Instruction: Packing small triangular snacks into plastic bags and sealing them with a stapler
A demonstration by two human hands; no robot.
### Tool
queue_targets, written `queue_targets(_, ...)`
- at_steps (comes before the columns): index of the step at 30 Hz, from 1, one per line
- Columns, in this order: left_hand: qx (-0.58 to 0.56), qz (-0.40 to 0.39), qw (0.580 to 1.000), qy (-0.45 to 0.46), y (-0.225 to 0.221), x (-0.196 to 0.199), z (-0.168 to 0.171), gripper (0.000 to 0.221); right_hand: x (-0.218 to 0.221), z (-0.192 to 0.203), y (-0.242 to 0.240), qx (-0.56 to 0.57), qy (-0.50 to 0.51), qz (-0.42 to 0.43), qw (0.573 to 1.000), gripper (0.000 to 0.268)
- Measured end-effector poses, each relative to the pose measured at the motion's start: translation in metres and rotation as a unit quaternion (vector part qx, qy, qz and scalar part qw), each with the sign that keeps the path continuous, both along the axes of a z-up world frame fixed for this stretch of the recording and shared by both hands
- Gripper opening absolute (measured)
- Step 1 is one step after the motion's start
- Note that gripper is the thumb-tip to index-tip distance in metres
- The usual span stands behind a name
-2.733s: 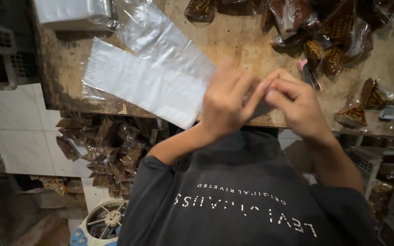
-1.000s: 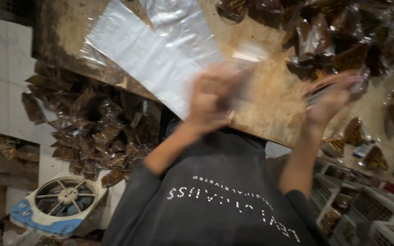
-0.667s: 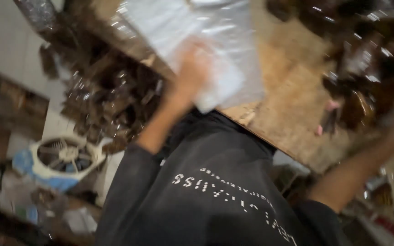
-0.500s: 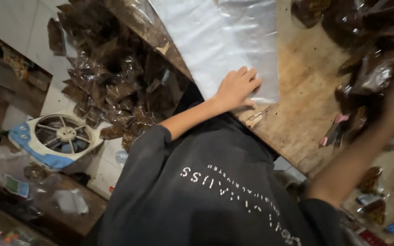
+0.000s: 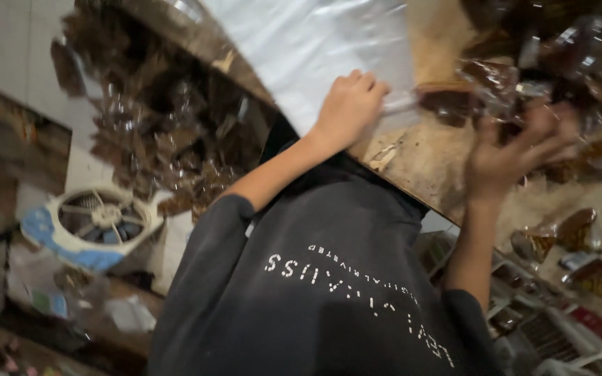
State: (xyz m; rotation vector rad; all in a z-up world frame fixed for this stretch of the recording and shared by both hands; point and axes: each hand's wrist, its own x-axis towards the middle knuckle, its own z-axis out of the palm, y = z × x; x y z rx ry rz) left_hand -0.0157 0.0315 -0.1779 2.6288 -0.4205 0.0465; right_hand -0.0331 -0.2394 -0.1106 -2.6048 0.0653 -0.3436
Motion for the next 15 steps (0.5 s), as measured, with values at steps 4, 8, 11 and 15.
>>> queue_targets(4, -0.109, 0.031, 0.992, -0.046, 0.013, 0.017, 0.03, 0.031, -0.021, 0.001, -0.003, -0.017, 0.032, 0.087, 0.996, 0.028)
queue_targets(8, -0.078, -0.01, 0.964, -0.253, -0.001, 0.019, 0.06, 0.05, 0.0, 0.036, 0.023, -0.006, -0.075, 0.186, 0.98, 0.039)
queue_targets(11, -0.028, -0.046, 0.966, -0.252, -0.025, 0.003, 0.061, 0.013, 0.038, 0.023, 0.055, -0.111, 0.2, 0.123, 0.966, 0.067)
queue_targets(15, 0.006, -0.192, 0.979, 0.066, -0.004, 0.003, 0.028, 0.048, 0.035, -0.026, 0.055, -0.2, -0.058, 0.167, 0.964, 0.032)
